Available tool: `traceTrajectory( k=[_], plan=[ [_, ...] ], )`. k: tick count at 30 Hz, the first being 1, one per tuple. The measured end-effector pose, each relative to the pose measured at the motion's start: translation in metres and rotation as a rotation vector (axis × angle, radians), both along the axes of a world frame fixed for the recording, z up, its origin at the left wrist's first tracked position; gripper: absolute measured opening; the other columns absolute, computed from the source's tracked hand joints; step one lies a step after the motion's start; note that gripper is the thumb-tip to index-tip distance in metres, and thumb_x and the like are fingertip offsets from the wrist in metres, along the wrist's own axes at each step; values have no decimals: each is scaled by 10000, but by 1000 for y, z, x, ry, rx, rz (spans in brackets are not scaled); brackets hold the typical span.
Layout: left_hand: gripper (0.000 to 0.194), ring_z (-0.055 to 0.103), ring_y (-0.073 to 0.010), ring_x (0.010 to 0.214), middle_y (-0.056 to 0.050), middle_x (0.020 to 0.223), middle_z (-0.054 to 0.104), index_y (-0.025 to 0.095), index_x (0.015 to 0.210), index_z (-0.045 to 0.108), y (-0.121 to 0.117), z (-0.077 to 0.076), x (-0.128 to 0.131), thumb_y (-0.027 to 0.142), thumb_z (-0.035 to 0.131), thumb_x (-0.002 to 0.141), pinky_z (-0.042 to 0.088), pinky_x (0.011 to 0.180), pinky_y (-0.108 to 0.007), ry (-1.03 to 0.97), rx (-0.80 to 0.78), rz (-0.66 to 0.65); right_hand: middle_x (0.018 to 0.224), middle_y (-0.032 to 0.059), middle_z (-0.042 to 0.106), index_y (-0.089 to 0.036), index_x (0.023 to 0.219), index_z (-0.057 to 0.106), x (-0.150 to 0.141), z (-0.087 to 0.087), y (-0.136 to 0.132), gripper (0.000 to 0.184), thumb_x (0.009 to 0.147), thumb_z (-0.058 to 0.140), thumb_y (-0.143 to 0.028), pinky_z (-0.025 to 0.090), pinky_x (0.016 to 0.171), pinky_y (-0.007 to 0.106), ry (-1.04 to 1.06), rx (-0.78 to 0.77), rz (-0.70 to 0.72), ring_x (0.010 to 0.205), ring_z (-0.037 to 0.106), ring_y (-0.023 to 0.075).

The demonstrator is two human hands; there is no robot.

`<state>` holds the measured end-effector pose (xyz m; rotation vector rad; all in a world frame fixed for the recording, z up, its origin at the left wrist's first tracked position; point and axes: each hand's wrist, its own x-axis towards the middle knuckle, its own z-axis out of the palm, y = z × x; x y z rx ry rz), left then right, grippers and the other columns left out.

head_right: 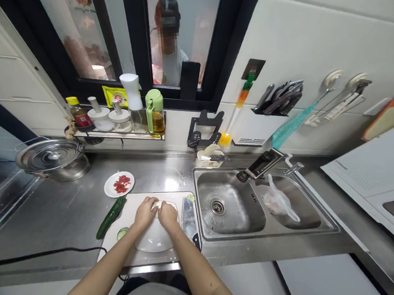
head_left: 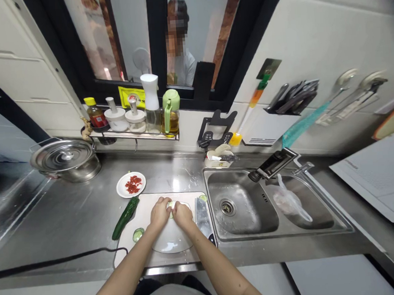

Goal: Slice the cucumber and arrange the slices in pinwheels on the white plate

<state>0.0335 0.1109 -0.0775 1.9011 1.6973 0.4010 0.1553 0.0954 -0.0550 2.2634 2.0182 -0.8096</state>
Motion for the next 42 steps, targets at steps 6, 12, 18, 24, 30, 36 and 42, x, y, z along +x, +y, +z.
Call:
traceTrajectory(
  k=[6, 12, 18, 24, 30, 36, 42],
  plan=[
    [291, 599, -182, 940, -63, 1075, 605, 223, 1103, 628, -2, 0, 0, 166, 511, 842, 416, 815, -278, -2, 2, 3, 984, 148, 697, -149, 1109, 588, 0, 0, -1, 254, 927, 456, -269, 428, 748, 309, 6, 13, 2, 962, 652, 249],
    [272, 612, -189, 915, -68, 1021, 631, 200, 1069, 645, -9, 9, -3, 194, 509, 833, 439, 833, -292, -137, 78, 79, 989, 128, 702, -168, 1062, 607, 8, 6, -9, 234, 918, 468, -290, 398, 711, 284, 47, 77, -34, 934, 655, 240],
    [281, 619, -229, 931, -74, 1012, 653, 213, 1043, 668, -47, 10, -43, 276, 494, 831, 456, 824, -306, -175, 158, 186, 821, 74, 693, -177, 984, 636, 29, 12, -34, 188, 893, 489, -251, 343, 638, 244, 169, 200, -70, 773, 629, 191],
    [347, 584, -265, 1003, -94, 1066, 634, 206, 1094, 666, -92, -12, -100, 312, 444, 849, 434, 869, -353, 114, 85, 222, 649, 6, 600, -175, 880, 657, 45, 19, -64, 176, 881, 492, -237, 295, 590, 218, 298, 241, -108, 624, 525, 139],
    [343, 587, -230, 1009, -77, 1085, 614, 234, 1115, 654, -106, -23, -109, 279, 416, 873, 425, 854, -315, 175, 54, 174, 628, -3, 576, -171, 826, 653, 42, 19, -79, 162, 857, 497, -201, 279, 582, 215, 318, 216, -103, 617, 501, 132],
    [253, 581, -199, 985, -55, 1032, 615, 232, 952, 650, -103, -19, -103, 209, 414, 863, 405, 824, -285, 166, 93, 137, 651, 4, 605, -184, 829, 656, 32, 23, -80, 147, 848, 510, -199, 298, 597, 214, 321, 227, -62, 631, 519, 139],
    [156, 593, -198, 887, -37, 855, 641, 206, 786, 586, -103, -7, -99, 215, 439, 839, 383, 782, -288, 114, 89, 134, 683, 19, 639, -190, 860, 676, 29, 30, -80, 169, 844, 511, -223, 319, 621, 221, 318, 230, -39, 663, 550, 149]
  ],
)
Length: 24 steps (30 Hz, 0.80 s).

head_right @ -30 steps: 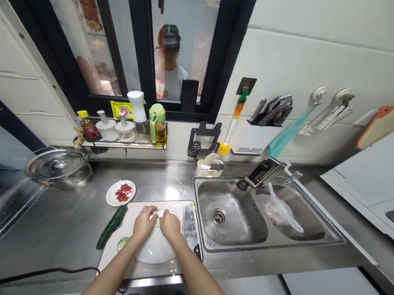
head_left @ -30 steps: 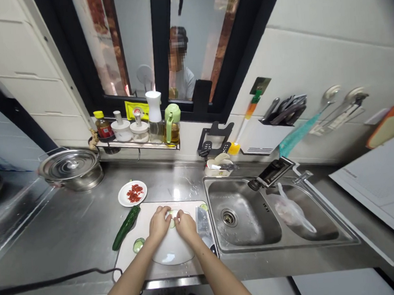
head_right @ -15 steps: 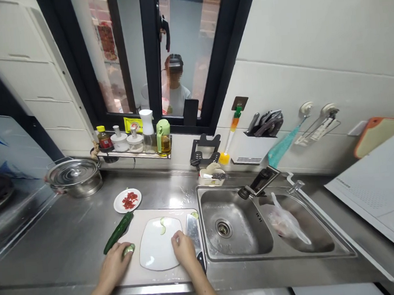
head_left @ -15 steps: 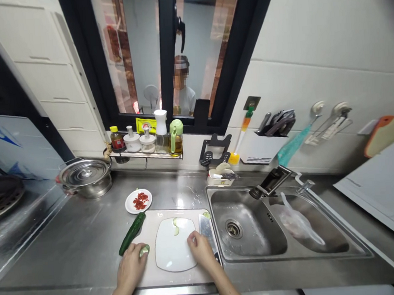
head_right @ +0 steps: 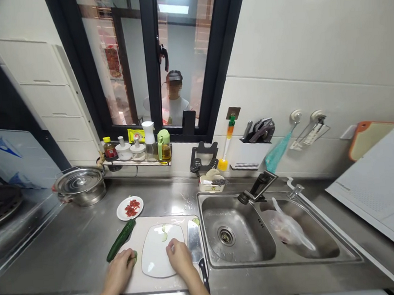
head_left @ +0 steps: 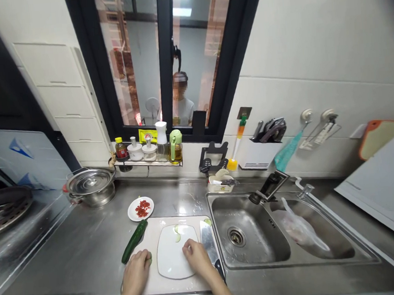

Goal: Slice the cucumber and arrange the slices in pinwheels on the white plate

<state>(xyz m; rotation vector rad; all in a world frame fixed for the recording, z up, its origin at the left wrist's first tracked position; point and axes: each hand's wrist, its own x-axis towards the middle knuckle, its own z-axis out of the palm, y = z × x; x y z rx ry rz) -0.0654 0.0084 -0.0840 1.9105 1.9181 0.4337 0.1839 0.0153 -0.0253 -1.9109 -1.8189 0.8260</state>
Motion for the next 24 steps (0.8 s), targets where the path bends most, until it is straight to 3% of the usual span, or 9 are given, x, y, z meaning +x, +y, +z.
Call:
traceTrajectory(
  k=[3, 7, 12, 17, 24],
  plan=[
    [122, 595, -178, 762, -16, 766, 635, 206, 768, 581, 3, 4, 5, 266, 483, 811, 386, 698, -268, -156, -23, 53, 711, 28, 653, -191, 882, 682, 1, -2, 0, 171, 831, 523, -226, 331, 622, 227, 12, -18, 11, 678, 564, 155],
    [216, 577, -153, 645, 7, 689, 619, 198, 809, 616, 13, 10, 22, 401, 577, 746, 413, 639, -247, -573, -39, 133, 797, 46, 674, -191, 948, 688, -5, -8, 2, 206, 813, 539, -233, 381, 666, 240, 114, -24, 59, 742, 591, 172],
    [397, 556, -134, 600, 16, 650, 595, 175, 818, 629, 28, 26, 52, 497, 720, 604, 434, 614, -245, -1003, -97, 55, 885, 39, 684, -189, 1005, 682, -28, -14, 13, 247, 832, 520, -260, 428, 735, 247, 409, 11, 181, 798, 598, 164],
    [470, 527, -107, 550, 38, 598, 571, 171, 879, 618, 35, 39, 66, 493, 768, 571, 404, 575, -224, -1135, -150, 68, 661, -6, 603, -179, 771, 644, -33, -11, 25, 138, 806, 569, -290, 378, 599, 227, 445, 60, 78, 629, 505, 134],
    [481, 472, -83, 504, 24, 590, 574, 156, 831, 647, 38, 48, 69, 535, 764, 559, 337, 492, -200, -1130, -279, 109, 612, -28, 550, -180, 713, 595, -27, 4, 31, 132, 787, 570, -286, 358, 565, 216, 568, 96, 31, 571, 455, 108]
  ],
)
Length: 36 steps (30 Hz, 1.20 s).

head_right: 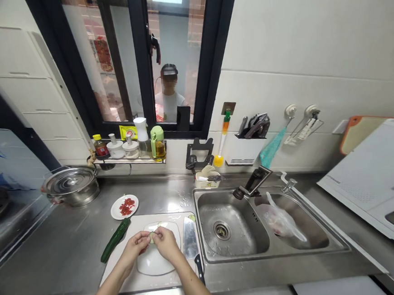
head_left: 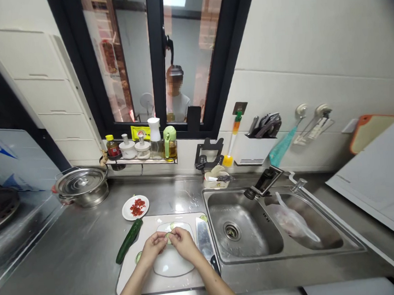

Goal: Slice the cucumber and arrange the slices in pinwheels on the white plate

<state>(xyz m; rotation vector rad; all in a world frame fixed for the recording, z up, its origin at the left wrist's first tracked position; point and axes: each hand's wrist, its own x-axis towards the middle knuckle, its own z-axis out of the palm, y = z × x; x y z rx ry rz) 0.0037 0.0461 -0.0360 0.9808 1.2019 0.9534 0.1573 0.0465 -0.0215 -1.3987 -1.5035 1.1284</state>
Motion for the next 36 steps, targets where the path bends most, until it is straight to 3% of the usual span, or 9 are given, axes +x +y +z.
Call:
traceTrajectory(
  k=[6, 9, 11, 13, 16, 19, 24, 31, 36],
  plan=[
    [379, 579, -140, 648, -31, 706, 658, 161, 794, 676, 9, 15, 0, 502, 712, 632, 456, 647, -252, 147, 207, -7, 658, -22, 575, -182, 728, 580, 4, 16, 5, 110, 770, 596, -283, 386, 604, 219, 46, 32, 35, 619, 494, 112],
    [381, 588, -147, 654, -37, 716, 667, 163, 828, 687, 13, 27, -1, 506, 692, 663, 457, 642, -252, 233, 265, -11, 638, -25, 564, -184, 702, 569, 7, 29, 13, 114, 770, 589, -273, 377, 597, 221, 12, 51, 39, 613, 484, 111],
    [417, 575, -135, 628, -20, 680, 645, 162, 884, 682, 15, 38, 0, 515, 700, 663, 445, 615, -239, 249, 285, 63, 630, -27, 558, -186, 705, 566, 9, 40, 19, 124, 780, 577, -284, 380, 597, 224, 11, 58, 37, 605, 478, 111],
    [472, 544, -111, 564, 3, 616, 607, 152, 950, 659, 17, 51, 2, 535, 696, 678, 411, 548, -212, 198, 237, 125, 637, -28, 553, -190, 704, 556, 10, 53, 26, 152, 792, 566, -313, 395, 615, 231, 40, 98, 5, 606, 475, 111],
    [510, 501, -75, 474, -7, 633, 630, 148, 1018, 613, 19, 69, 6, 574, 645, 739, 299, 423, -164, -18, 6, 58, 690, -14, 582, -190, 723, 570, 10, 72, 33, 179, 804, 567, -350, 421, 666, 243, 80, 172, 10, 658, 508, 121],
    [462, 558, -67, 520, -33, 732, 671, 160, 1043, 586, 22, 83, 11, 517, 668, 762, 328, 425, -136, -243, -148, 37, 740, -3, 610, -190, 750, 587, 10, 85, 36, 200, 819, 560, -375, 437, 720, 255, 90, 230, 32, 709, 535, 130],
    [392, 608, -74, 602, -39, 807, 679, 174, 1086, 590, 29, 90, 10, 389, 698, 776, 432, 486, -142, -396, -157, 62, 757, 5, 622, -189, 751, 599, 10, 87, 35, 221, 826, 554, -392, 440, 732, 256, 53, 254, 33, 733, 539, 135],
    [462, 608, -89, 682, -30, 840, 670, 187, 1096, 579, 33, 89, 9, 343, 756, 699, 443, 558, -168, -314, -77, 76, 710, -2, 610, -189, 713, 598, 10, 83, 35, 209, 808, 562, -372, 438, 711, 248, 83, 207, 13, 699, 529, 127],
    [623, 590, -106, 677, 4, 736, 620, 183, 1122, 571, 37, 88, 10, 441, 797, 602, 407, 586, -189, -197, 14, 101, 665, -18, 576, -189, 683, 577, 9, 77, 35, 223, 780, 586, -390, 444, 649, 236, 135, 114, -15, 654, 514, 115]
  ],
)
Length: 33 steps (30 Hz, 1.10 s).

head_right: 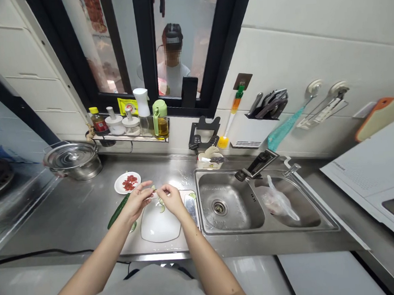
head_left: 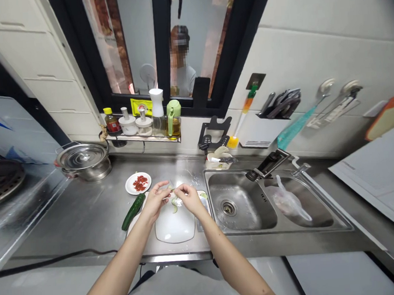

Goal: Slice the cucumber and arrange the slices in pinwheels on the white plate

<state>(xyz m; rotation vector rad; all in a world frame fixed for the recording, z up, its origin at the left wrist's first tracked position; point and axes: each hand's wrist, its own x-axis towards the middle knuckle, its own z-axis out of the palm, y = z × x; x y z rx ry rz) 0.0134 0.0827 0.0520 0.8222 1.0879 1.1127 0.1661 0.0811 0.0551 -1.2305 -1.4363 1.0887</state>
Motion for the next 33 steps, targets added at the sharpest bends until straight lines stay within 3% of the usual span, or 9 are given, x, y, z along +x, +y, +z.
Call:
traceTrajectory(
  k=[6, 11, 15, 19, 24, 28, 33],
  plan=[
    [677, 545, -84, 644, 41, 741, 579, 188, 1149, 540, 3, -6, 1, 458, 776, 575, 393, 618, -196, 86, 91, 18, 597, -36, 538, -192, 710, 549, 0, -10, 0, 265, 735, 635, -442, 386, 454, 185, 147, -261, 17, 558, 518, 103],
    [662, 519, -86, 637, 26, 754, 591, 167, 1156, 532, 6, -23, 6, 459, 744, 601, 396, 632, -213, 139, 175, 24, 639, -22, 593, -187, 722, 530, 6, -18, 5, 315, 727, 663, -473, 368, 421, 159, 188, -387, 14, 554, 552, 93],
    [599, 519, -99, 631, 25, 732, 579, 164, 1133, 554, 15, -45, 7, 433, 723, 625, 403, 632, -223, 249, 220, 14, 612, -27, 597, -187, 704, 530, 11, -34, 17, 334, 730, 685, -481, 329, 394, 158, 40, -411, 1, 503, 535, 83],
    [405, 491, -101, 588, 42, 675, 549, 181, 1044, 621, 23, -75, 7, 335, 677, 673, 387, 610, -222, 500, 212, -19, 551, -45, 576, -184, 675, 518, 11, -61, 33, 303, 753, 679, -428, 320, 433, 170, -266, -445, -21, 449, 492, 67],
    [299, 505, -106, 603, 50, 652, 555, 201, 997, 661, 24, -108, 10, 225, 649, 699, 373, 634, -214, 776, 147, -77, 472, -57, 534, -182, 641, 529, 7, -92, 43, 219, 740, 678, -310, 338, 507, 196, -424, -481, -26, 444, 459, 77],
    [268, 564, -127, 679, 22, 748, 641, 225, 980, 668, 21, -119, 9, 206, 656, 713, 371, 672, -226, 914, 104, -121, 523, -46, 559, -184, 656, 552, 7, -103, 43, 174, 717, 681, -285, 333, 546, 203, -526, -487, -30, 514, 475, 91],
    [241, 620, -171, 795, -4, 834, 702, 250, 983, 672, 18, -120, 10, 225, 635, 747, 373, 746, -265, 1040, 72, -154, 672, -3, 626, -184, 708, 592, 8, -108, 41, 142, 710, 683, -293, 334, 585, 218, -639, -482, -32, 622, 516, 118]
  ],
)
